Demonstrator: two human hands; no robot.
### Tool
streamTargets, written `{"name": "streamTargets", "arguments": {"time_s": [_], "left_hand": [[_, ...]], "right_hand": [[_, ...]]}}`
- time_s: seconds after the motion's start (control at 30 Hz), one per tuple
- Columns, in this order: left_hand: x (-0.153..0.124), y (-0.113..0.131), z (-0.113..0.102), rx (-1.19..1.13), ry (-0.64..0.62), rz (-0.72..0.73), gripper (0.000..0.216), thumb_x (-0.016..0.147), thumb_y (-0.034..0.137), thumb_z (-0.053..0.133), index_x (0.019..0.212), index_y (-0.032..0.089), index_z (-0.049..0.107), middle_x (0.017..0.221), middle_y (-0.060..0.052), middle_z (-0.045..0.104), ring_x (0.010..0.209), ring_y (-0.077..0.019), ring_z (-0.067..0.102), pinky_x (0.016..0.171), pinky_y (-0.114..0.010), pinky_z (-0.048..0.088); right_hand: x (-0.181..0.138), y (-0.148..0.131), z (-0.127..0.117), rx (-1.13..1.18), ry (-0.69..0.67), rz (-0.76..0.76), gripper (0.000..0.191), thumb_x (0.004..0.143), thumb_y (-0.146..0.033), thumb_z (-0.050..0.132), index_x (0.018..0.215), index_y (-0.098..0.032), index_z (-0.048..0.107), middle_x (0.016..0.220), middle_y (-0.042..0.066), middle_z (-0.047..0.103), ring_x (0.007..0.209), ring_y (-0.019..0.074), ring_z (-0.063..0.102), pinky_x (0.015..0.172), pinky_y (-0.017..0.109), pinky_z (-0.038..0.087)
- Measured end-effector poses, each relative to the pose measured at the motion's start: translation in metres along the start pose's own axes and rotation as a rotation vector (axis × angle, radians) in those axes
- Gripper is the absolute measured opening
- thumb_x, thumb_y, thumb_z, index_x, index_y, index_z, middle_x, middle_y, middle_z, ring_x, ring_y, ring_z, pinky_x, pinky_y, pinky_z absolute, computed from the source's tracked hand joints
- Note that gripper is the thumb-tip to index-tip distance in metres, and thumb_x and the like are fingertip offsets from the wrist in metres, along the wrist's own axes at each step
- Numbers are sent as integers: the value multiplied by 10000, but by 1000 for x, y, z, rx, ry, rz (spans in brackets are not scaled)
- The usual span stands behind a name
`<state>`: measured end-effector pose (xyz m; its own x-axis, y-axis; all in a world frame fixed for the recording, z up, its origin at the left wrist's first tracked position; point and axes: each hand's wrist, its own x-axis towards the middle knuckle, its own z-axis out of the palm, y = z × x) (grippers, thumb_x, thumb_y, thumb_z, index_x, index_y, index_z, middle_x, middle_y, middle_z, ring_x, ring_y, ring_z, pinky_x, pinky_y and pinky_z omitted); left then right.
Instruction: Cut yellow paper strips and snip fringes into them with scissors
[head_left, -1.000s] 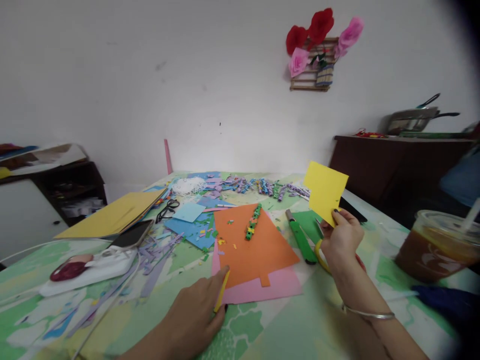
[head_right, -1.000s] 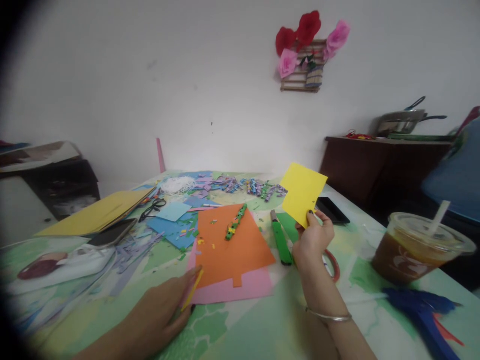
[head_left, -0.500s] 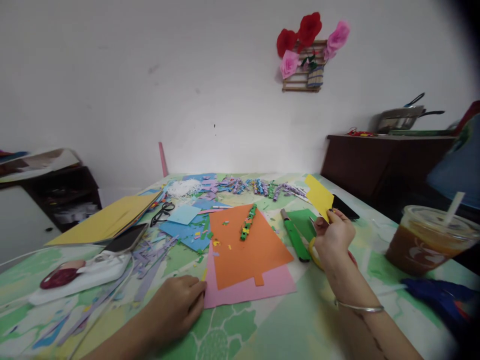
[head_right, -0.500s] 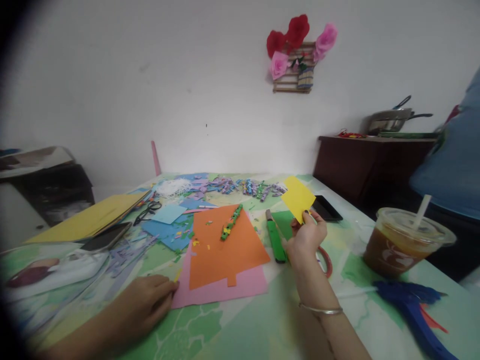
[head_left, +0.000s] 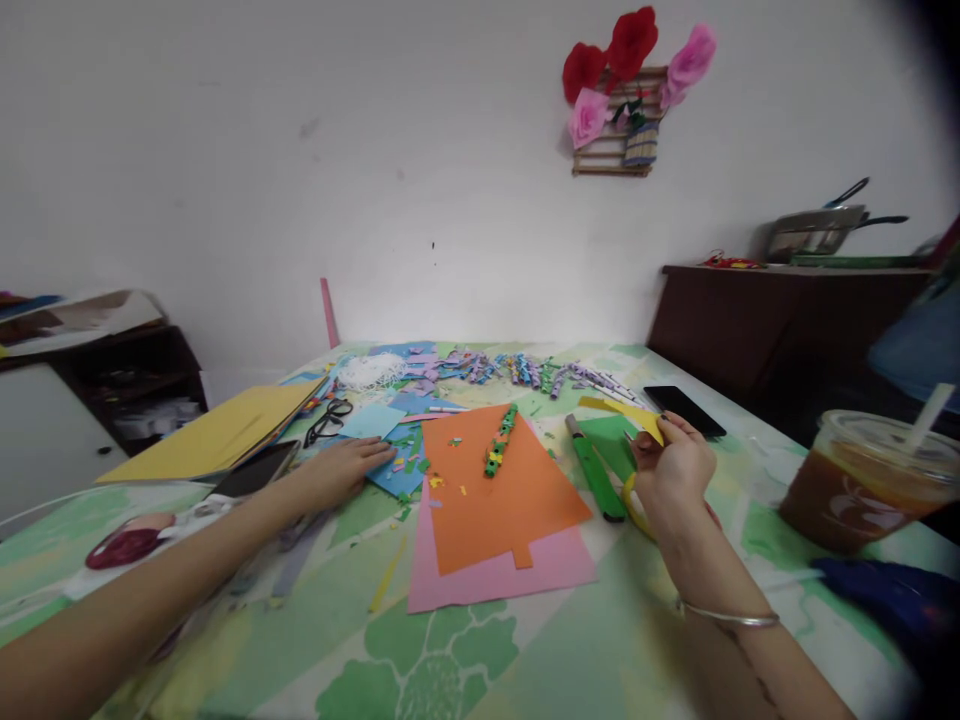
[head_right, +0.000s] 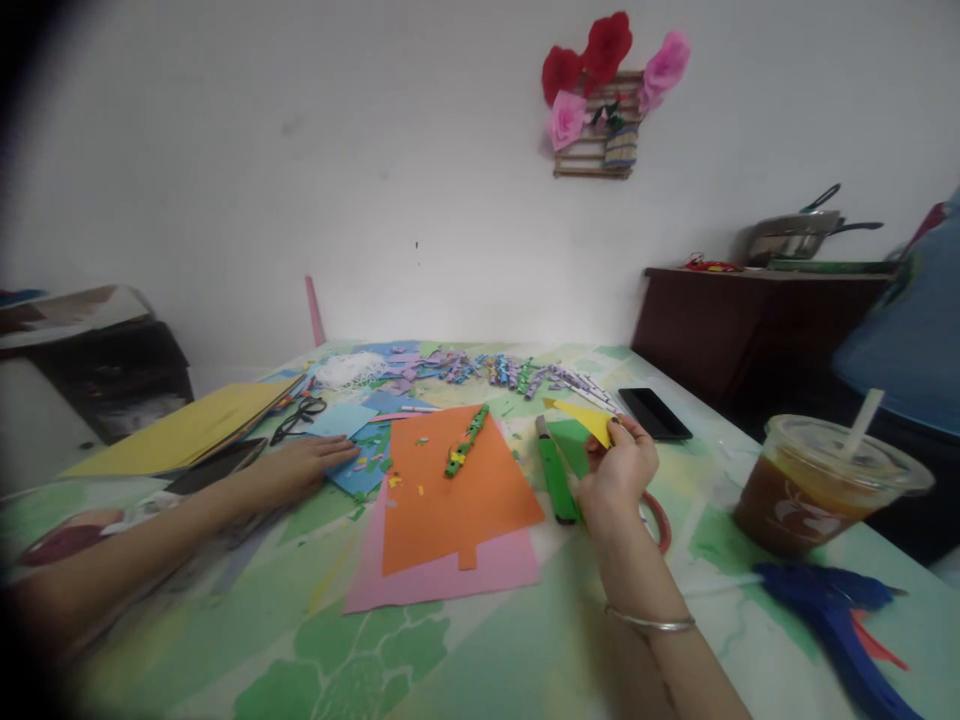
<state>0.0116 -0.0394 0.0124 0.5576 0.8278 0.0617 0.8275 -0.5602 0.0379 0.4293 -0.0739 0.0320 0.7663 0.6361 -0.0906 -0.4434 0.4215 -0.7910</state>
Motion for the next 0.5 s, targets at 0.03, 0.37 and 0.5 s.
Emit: {"name": "streamTargets", "arguments": {"time_s": [0.03, 0.37, 0.5], "left_hand": [[4, -3, 1, -19, -21, 25, 519, 754, 89, 448, 1235, 207, 603, 1331, -94, 578, 1245, -246, 497, 1068, -370, 314], [37, -23, -23, -166, -10, -61, 421, 781, 176, 443, 1136, 200, 668, 1177, -85, 684, 1101, -278, 603, 960, -359, 408], [48, -26, -41, -226, 69, -189, 377, 762, 230, 467, 1062, 224, 694, 1025, -40, 737, 1010, -264, 623, 884, -325, 439]], "right_hand": [[2, -2, -1, 5, 12, -3, 268, 931, -267, 564, 1171, -149, 559, 1124, 79, 605, 903, 199, 632, 748, 375, 553], [11, -12, -7, 88, 37, -17, 264, 933, -275, 561, 1163, -146, 559, 1105, 76, 607, 877, 191, 631, 729, 363, 552], [7, -16, -6, 133, -65, -34, 100, 917, -153, 534, 1009, -153, 574, 851, -4, 592, 622, 93, 572, 502, 196, 473]]}}
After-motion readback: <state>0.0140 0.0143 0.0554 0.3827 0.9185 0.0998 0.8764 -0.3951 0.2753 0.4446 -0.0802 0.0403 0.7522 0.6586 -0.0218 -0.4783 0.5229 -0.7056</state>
